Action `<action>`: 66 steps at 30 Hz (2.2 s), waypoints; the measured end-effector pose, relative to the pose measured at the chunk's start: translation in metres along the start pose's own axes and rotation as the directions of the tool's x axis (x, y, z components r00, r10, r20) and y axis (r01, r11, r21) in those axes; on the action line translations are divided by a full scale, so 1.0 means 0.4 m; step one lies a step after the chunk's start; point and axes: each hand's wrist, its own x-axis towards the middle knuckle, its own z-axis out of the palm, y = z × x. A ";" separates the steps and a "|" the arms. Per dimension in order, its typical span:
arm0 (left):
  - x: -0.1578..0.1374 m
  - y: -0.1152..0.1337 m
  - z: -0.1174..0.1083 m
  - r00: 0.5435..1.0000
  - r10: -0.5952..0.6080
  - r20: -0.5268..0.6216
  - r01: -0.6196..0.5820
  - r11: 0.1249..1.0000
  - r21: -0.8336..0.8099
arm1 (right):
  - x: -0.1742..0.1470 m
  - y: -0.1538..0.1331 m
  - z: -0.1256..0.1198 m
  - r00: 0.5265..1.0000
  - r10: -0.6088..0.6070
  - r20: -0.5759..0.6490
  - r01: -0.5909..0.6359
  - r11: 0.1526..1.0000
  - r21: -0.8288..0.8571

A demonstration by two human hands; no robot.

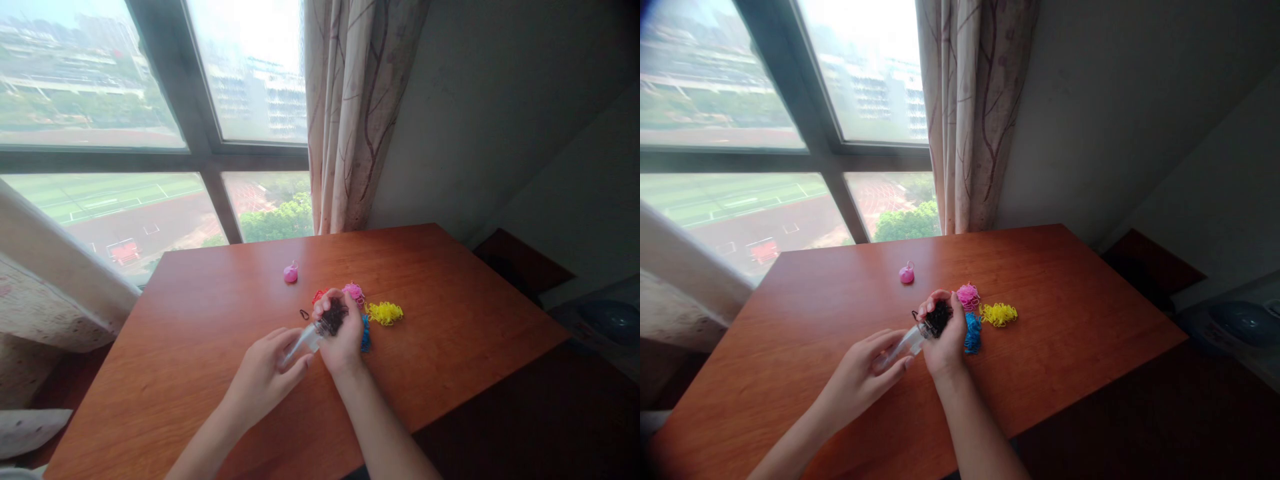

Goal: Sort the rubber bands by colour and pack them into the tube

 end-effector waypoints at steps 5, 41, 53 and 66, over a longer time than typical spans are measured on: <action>-0.001 -0.009 0.004 1.000 0.012 -0.024 -0.012 1.000 -0.010 | 0.001 0.003 -0.004 1.000 0.026 0.013 -0.027 0.999 0.037; -0.005 -0.015 -0.033 0.991 -0.025 0.131 0.038 0.994 -0.099 | 0.019 -0.021 -0.019 0.927 0.343 -0.149 -0.307 0.925 0.222; -0.012 -0.013 -0.049 0.978 0.003 0.208 0.041 0.977 -0.207 | 0.028 -0.040 -0.028 0.911 0.407 -0.067 -0.368 0.874 0.316; -0.011 -0.001 -0.040 0.979 0.024 0.205 0.008 0.988 -0.155 | 0.025 -0.033 -0.018 0.961 0.235 -0.146 -0.194 0.949 0.251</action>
